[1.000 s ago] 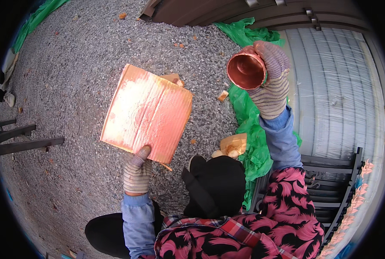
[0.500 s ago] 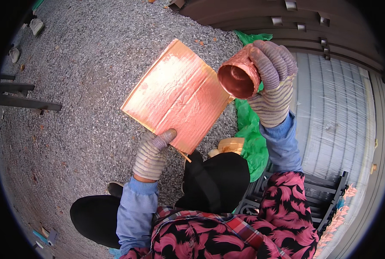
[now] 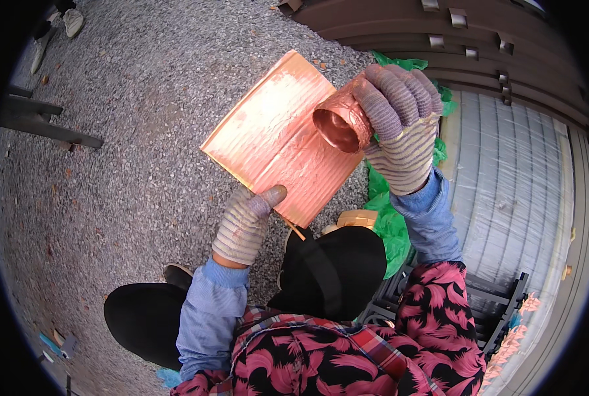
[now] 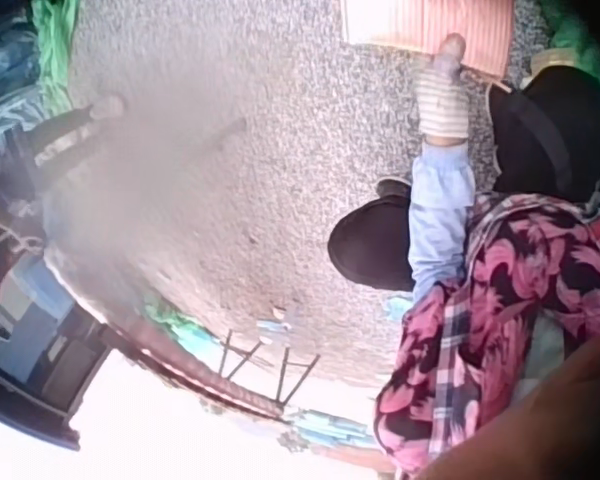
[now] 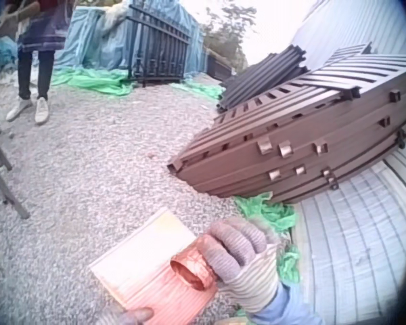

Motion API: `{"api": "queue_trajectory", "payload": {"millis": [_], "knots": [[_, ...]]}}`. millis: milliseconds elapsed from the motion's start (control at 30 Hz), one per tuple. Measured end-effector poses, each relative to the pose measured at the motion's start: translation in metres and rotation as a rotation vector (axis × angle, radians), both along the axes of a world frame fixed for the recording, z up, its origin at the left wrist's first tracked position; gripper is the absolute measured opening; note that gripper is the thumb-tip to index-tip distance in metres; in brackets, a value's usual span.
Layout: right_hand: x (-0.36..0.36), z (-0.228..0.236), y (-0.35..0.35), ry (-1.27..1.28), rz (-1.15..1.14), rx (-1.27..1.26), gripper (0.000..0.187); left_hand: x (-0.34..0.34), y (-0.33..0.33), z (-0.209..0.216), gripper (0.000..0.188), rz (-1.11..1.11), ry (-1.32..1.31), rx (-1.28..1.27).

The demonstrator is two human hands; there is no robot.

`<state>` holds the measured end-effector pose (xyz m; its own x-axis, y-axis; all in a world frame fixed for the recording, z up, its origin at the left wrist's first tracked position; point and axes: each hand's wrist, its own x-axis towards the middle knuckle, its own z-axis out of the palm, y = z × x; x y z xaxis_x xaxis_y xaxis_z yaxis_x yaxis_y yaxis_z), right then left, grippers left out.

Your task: The person pours paint onto a wooden board and uses a sponge to apply paint to decorative metal spearheads attached to a gate. The person repeatedly dips the sponge into the paint and rubs it onto each spearhead.

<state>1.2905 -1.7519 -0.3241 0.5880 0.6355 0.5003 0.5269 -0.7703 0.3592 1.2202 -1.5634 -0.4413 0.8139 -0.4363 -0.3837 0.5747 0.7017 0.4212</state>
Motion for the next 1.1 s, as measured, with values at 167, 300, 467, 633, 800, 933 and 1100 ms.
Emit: {"api": "queue_trajectory", "payload": {"millis": [167,300,467,633,800,933,1100], "knots": [[0.0023,-0.0020,0.0061,-0.038,-0.005,-0.010,0.038,-0.0011,0.0025,-0.0035,0.049,-0.051,0.001,0.009],[0.0015,-0.0053,0.0057,-0.044,-0.035,-0.013,0.038,-0.0011,0.0013,-0.0016,0.048,-0.038,0.001,-0.007],[0.0015,-0.0054,0.0067,-0.072,-0.046,-0.028,0.037,-0.0014,0.0022,-0.0041,0.048,-0.046,-0.002,-0.002],[0.0043,-0.0028,0.0088,-0.121,-0.019,-0.047,0.035,-0.0003,0.0021,-0.0033,0.047,-0.065,-0.031,0.022],[0.0081,-0.0014,0.0109,-0.152,-0.001,-0.054,0.035,-0.0008,0.0038,-0.0055,0.046,-0.084,-0.047,0.067],[0.0078,-0.0008,0.0116,-0.153,-0.010,-0.047,0.034,-0.0010,0.0037,-0.0047,0.046,-0.071,-0.031,0.054],[0.0084,-0.0009,0.0112,-0.117,-0.039,-0.025,0.035,0.0008,0.0031,-0.0010,0.046,-0.052,-0.032,0.039]]}}
